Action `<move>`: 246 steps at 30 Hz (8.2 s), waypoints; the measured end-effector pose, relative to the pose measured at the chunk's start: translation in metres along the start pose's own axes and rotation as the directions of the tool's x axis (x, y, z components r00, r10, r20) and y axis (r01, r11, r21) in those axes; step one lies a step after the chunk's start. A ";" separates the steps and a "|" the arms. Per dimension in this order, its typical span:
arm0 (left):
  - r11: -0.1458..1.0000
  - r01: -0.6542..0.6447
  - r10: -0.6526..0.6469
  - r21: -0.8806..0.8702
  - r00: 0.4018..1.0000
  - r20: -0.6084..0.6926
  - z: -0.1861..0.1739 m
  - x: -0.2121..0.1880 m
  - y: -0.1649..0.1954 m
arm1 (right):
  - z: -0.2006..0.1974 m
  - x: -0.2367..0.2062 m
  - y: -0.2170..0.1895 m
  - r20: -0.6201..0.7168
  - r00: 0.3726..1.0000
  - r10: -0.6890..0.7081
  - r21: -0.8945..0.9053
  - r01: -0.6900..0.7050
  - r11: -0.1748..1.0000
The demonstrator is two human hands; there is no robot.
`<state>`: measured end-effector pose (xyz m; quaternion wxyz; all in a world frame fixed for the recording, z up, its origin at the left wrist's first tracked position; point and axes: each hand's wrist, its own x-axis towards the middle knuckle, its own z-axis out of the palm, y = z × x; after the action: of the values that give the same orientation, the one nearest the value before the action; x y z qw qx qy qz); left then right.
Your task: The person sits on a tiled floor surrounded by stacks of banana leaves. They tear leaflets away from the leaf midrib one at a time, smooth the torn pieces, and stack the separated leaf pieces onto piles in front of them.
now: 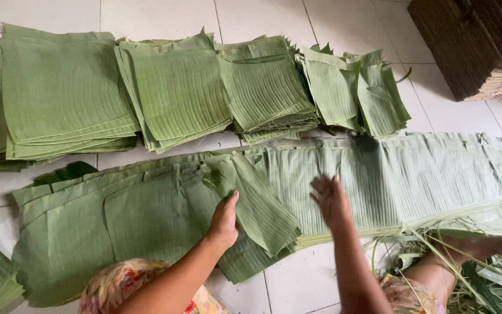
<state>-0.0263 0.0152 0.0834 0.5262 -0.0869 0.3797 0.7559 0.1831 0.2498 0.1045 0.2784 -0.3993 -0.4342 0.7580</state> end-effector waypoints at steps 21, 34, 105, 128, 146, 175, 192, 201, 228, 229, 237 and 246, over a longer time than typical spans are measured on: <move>0.850 -0.165 0.171 0.500 0.985 0.034 -0.049 0.053 -0.014 | -0.170 -0.133 0.007 -0.339 0.778 -0.530 -0.911 -0.131 0.390; 0.780 0.022 -0.072 0.625 0.996 0.055 -0.044 0.033 -0.012 | -0.116 0.054 -0.183 -0.526 0.704 -0.477 -0.060 0.529 0.846; 0.229 -0.578 0.966 0.783 0.234 -0.110 -0.184 -0.257 0.269 | 0.053 -0.155 0.222 0.130 0.891 0.435 0.107 -0.449 0.887; 0.761 -0.184 0.644 0.622 0.088 -0.760 -0.361 -0.265 0.253 | 0.057 -0.154 0.217 0.203 0.904 0.377 0.143 -0.408 0.902; 0.666 -0.029 0.360 0.745 0.887 -0.288 -0.263 -0.072 0.161 | 0.112 -0.128 0.198 0.169 0.921 0.352 0.323 -0.389 0.863; 0.617 0.197 -0.315 0.762 0.949 0.011 -0.056 -0.017 -0.012 | 0.013 -0.125 0.150 -0.080 0.884 0.461 0.344 -0.410 0.845; -0.626 -0.729 -0.192 0.277 0.489 0.851 -0.039 0.024 -0.075 | -0.002 -0.128 0.187 -0.353 0.879 0.322 0.176 -0.275 0.945; -0.619 -0.732 -0.240 0.284 0.520 0.820 -0.044 0.026 -0.070 | 0.016 -0.144 0.180 -0.256 0.964 0.073 0.249 -0.007 0.969; -0.007 -0.575 0.504 0.818 0.704 0.500 -0.017 0.045 -0.002 | 0.060 -0.238 0.129 -0.074 0.861 0.503 0.217 -0.478 0.851; -0.014 -0.514 0.618 0.858 0.670 0.412 -0.022 0.056 0.009 | 0.079 -0.228 0.145 -0.043 0.857 0.514 0.238 -0.491 0.838; -0.575 -0.562 0.219 0.594 0.594 0.774 -0.031 0.030 -0.004 | 0.142 -0.215 0.218 0.050 0.871 0.488 -0.073 -0.484 0.872; -0.673 -0.568 -0.076 0.474 0.690 0.719 -0.049 0.029 -0.020 | 0.070 -0.237 0.189 0.261 0.827 0.498 -0.872 -0.019 0.489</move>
<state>-0.0350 0.0069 0.0244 0.0730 0.6893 0.7059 0.1458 0.2338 -0.0509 0.0458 -0.1884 -0.3429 -0.7298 0.5606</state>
